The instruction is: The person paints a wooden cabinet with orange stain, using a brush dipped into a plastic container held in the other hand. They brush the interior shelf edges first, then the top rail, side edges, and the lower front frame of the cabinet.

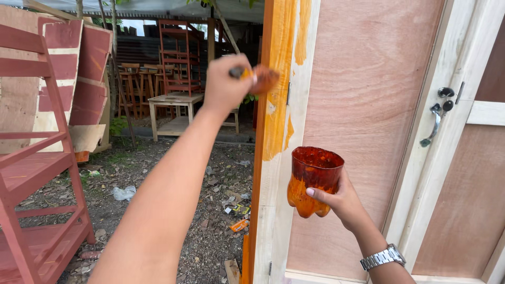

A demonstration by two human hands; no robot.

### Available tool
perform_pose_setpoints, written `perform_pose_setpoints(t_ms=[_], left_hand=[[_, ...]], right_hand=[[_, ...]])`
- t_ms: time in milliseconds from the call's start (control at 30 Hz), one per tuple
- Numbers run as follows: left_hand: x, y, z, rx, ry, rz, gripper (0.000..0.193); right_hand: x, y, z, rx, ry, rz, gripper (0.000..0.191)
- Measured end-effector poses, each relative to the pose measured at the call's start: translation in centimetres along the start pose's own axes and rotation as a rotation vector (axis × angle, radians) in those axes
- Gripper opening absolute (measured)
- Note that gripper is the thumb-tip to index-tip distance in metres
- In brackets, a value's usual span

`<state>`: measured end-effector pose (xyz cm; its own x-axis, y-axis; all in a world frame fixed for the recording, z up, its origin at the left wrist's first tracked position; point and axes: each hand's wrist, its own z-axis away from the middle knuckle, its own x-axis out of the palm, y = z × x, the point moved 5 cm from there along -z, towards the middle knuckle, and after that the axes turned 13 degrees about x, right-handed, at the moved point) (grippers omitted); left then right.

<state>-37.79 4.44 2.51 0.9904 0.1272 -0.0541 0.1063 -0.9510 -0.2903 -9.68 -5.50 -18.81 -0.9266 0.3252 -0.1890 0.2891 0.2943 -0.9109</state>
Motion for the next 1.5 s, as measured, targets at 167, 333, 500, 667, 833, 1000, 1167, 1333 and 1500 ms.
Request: perform_pose_setpoints(t_ms=[167,333,500,667,833,1000,1167,1333,1500], left_hand=[[-1.0,-0.7,-1.2,-0.041,0.069,-0.018,0.016],[-0.6,1.5,2.3,-0.024,-0.024,-0.035,0.016],[0.2,3.9,3.9,0.043,-0.177,-0.099,0.013],[0.7,3.1,-1.2,0.084,-0.216,-0.088,0.018],[3.8,4.0,-3.0,0.452,-0.220,-0.218,0.022],[5.7,5.7,5.3,0.441,-0.300,-0.299,0.022],[5.5,6.9,10.6,0.329,-0.257,-0.188,0.023],[4.4,9.6,14.5,0.238,-0.382,-0.122,0.024],[2.9,12.5,15.5,0.223,-0.339,0.146,0.023]], right_hand=[[0.3,-0.3,-1.1,-0.008,0.021,-0.023,0.097],[1.0,0.9,-1.9,0.008,0.057,-0.039,0.096],[2.7,1.8,-1.4,-0.016,-0.002,-0.092,0.095],[1.7,1.0,-0.7,0.010,0.045,-0.045,0.098],[0.0,-0.1,0.0,0.001,0.103,-0.030,0.102],[-0.9,0.1,0.2,-0.009,0.112,-0.050,0.101],[-1.3,1.6,0.1,0.009,0.106,-0.084,0.101],[-0.7,3.4,0.3,0.053,0.111,-0.086,0.099],[0.1,4.1,1.1,0.052,0.072,-0.079,0.097]])
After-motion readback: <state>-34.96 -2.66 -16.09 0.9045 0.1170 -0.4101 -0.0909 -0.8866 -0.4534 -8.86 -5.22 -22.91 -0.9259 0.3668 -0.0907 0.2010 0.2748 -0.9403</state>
